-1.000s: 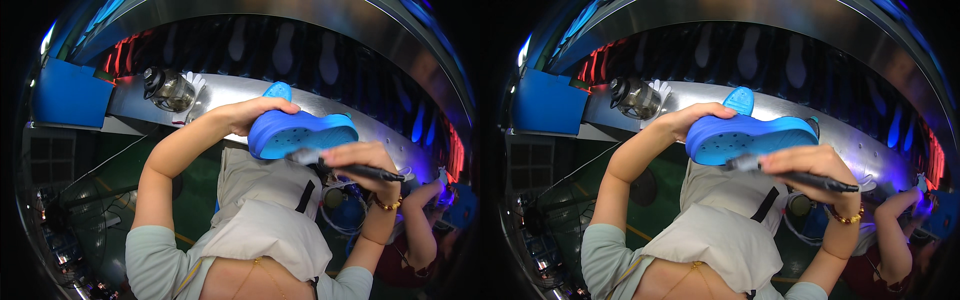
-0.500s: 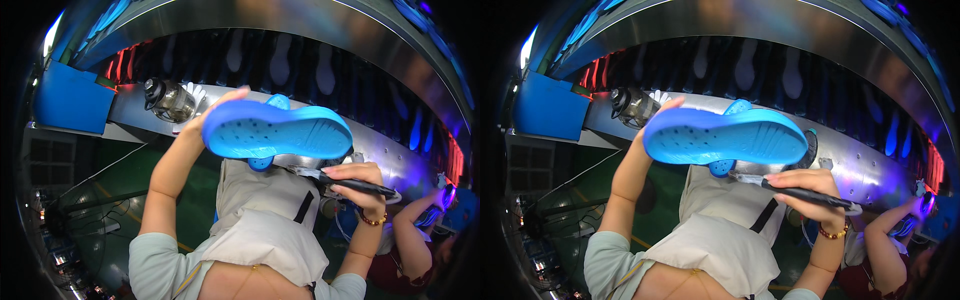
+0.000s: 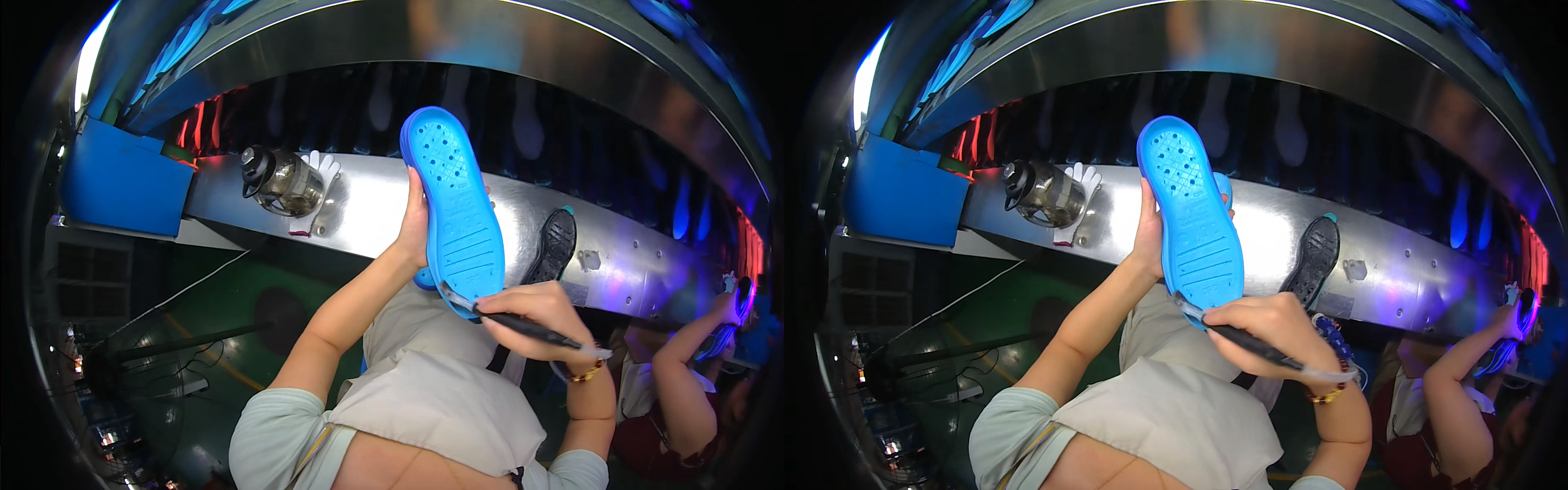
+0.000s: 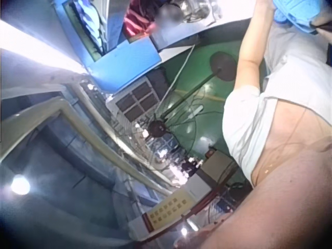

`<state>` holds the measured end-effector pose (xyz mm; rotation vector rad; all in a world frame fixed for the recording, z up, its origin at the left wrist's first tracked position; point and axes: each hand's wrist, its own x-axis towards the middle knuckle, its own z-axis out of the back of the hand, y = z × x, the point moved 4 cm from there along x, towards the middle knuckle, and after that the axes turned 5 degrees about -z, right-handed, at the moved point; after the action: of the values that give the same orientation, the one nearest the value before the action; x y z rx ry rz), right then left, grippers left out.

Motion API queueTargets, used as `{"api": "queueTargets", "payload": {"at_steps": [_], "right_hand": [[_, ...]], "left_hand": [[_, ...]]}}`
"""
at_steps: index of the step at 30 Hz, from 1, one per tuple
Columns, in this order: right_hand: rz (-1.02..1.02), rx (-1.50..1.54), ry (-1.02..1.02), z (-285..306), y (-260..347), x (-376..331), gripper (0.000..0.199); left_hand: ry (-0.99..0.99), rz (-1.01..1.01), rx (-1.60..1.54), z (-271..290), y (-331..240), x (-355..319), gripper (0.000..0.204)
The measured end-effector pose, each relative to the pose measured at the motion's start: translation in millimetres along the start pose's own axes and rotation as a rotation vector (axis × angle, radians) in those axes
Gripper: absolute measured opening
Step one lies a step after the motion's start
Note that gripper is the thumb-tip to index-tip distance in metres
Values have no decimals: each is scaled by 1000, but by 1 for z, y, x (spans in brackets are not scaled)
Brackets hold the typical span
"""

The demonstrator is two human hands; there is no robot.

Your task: The person applies liquid to shoe soles using a brush applicator tool and places the finished soles onto a conveyor belt.

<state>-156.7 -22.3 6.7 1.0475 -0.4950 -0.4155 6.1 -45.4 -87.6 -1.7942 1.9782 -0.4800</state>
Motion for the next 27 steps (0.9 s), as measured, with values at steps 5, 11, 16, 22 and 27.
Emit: {"api": "queueTargets", "payload": {"at_steps": [5, 11, 16, 22, 27], "right_hand": [[-284, 236, -291, 22, -23, 15, 17], [-139, 437, -121, 21, -13, -6, 21], [-82, 182, -55, 6, -13, -13, 22], [-189, 408, -300, 26, -34, -13, 24], [-16, 354, 22, 23, -25, -18, 22]], "left_hand": [[45, -29, -107, -30, 0, 0, 90], [38, -118, -91, -31, -20, -6, 91], [43, -164, 22, -41, -35, -1, 91], [83, -189, 55, -53, -48, 5, 94], [163, -197, 53, -63, -52, 4, 95]]}}
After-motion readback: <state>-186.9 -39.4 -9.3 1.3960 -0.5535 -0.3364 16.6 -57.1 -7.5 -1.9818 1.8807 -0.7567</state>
